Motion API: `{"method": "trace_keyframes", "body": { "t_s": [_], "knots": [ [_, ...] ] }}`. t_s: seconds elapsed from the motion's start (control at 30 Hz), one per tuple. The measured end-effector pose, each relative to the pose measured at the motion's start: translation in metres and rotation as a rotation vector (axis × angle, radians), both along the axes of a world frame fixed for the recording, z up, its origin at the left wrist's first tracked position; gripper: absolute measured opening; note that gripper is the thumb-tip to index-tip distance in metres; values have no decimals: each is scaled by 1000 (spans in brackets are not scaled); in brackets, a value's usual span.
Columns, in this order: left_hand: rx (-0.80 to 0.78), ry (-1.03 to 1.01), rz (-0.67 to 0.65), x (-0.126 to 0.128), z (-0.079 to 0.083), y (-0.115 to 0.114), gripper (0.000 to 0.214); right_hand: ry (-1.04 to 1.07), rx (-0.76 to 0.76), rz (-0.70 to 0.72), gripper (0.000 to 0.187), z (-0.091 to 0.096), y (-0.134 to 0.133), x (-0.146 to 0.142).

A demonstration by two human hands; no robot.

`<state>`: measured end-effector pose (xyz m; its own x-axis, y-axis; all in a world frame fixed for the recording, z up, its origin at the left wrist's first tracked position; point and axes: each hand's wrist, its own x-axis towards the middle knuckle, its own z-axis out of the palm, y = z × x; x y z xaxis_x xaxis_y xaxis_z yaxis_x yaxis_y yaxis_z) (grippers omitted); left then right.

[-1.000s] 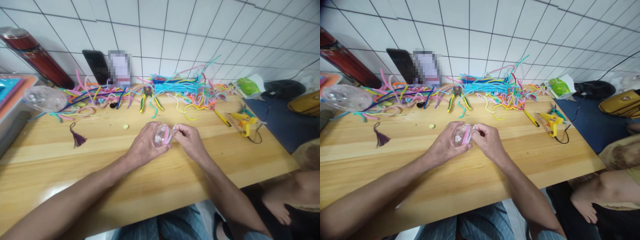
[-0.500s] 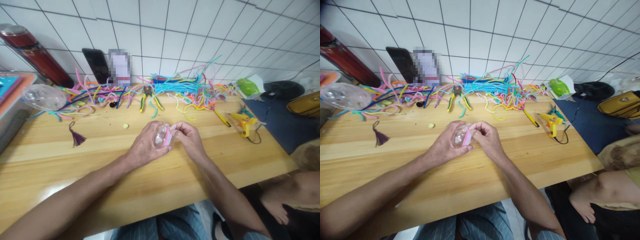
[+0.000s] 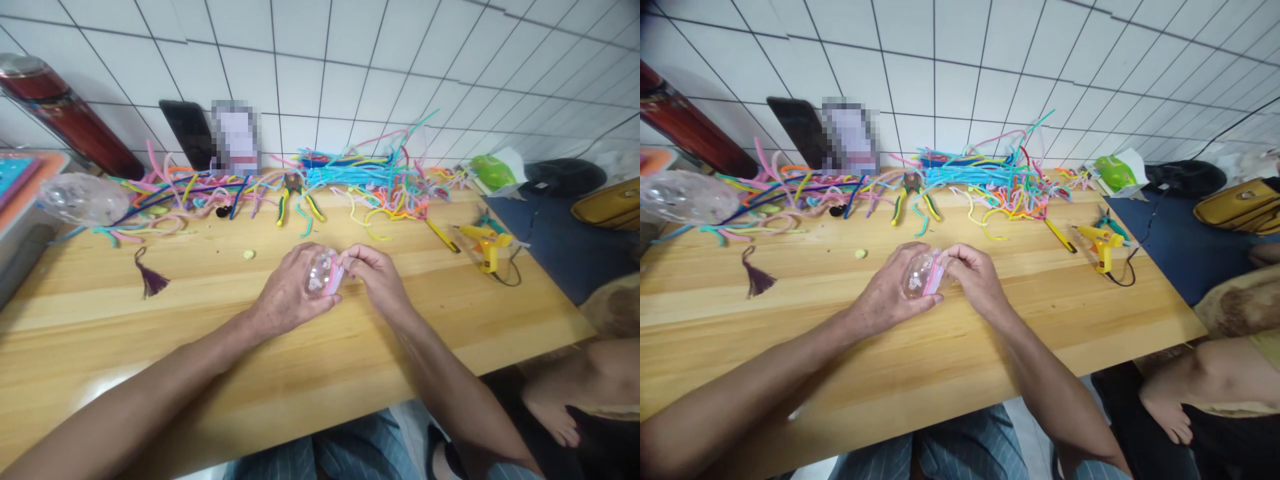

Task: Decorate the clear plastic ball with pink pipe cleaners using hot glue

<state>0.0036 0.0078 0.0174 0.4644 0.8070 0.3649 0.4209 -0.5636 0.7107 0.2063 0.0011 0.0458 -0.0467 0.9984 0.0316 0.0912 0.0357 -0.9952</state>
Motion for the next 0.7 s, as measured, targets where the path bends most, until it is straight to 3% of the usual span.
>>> {"method": "trace_keyframes", "body": {
  "t_s": [0.7],
  "knots": [
    [48,4,-11,-2,-4,2,68,-166,259,-43,17,-6,-1,-2]
  ]
}}
